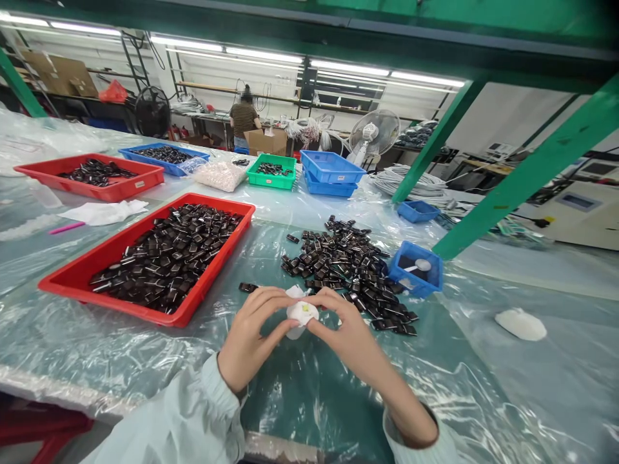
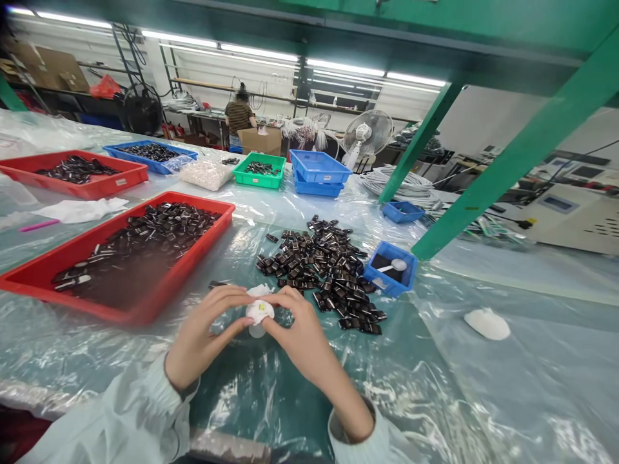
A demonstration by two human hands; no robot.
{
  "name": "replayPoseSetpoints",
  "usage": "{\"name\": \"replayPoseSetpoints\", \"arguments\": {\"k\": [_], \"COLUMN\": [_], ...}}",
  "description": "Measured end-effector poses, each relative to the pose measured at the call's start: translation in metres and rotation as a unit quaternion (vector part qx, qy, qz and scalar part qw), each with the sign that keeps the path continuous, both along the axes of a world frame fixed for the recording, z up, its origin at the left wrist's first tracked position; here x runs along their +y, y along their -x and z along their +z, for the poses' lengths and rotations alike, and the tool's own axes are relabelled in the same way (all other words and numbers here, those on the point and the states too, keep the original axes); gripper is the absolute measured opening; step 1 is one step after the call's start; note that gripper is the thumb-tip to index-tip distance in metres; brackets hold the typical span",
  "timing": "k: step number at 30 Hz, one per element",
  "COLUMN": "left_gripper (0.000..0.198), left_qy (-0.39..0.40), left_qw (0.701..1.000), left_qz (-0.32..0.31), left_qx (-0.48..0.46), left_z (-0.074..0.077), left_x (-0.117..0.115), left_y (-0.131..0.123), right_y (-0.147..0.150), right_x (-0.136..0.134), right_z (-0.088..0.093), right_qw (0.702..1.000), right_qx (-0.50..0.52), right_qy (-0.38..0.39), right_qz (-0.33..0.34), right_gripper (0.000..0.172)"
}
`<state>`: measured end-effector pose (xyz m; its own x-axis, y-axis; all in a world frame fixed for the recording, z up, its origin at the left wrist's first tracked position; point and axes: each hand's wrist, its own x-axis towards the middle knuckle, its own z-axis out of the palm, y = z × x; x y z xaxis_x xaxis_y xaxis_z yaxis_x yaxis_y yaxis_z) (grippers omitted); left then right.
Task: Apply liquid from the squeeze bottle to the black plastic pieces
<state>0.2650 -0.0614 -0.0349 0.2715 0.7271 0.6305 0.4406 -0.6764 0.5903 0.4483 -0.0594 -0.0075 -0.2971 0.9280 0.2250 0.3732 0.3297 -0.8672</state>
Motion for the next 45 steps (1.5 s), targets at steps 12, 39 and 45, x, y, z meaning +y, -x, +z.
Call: {"name": "replayPoseSetpoints", "arguments": {"k": [12, 39, 45], "left_gripper": [0.008, 0.043, 0.038], "left_qy": [0.028, 0.247, 0.265], "left_qw": [0.998, 0.966, 0.958], "left_qz": [0.047, -0.070, -0.097], "left_qx": [-0.032, 0.027, 0.045], "left_z": [-0.002, -0.031, -0.025], "left_x": [-0.009, 0.012, 0.020], "left_y": [-0.010, 0.009, -0.006], "right_y": [-0.016, -0.025, -0.026], "right_x": [0.000, 0.022, 0.021], "right_z": [0.017, 0.027, 0.026], "right_qw": [0.995, 0.970, 0.965], "right_qx": [-0.043, -0.171, -0.197], "right_qy": [0.046, -0.043, -0.051], "right_qz": [0.074, 0.169, 0.164], "right_gripper": [0.022, 0.011, 0.010]}}
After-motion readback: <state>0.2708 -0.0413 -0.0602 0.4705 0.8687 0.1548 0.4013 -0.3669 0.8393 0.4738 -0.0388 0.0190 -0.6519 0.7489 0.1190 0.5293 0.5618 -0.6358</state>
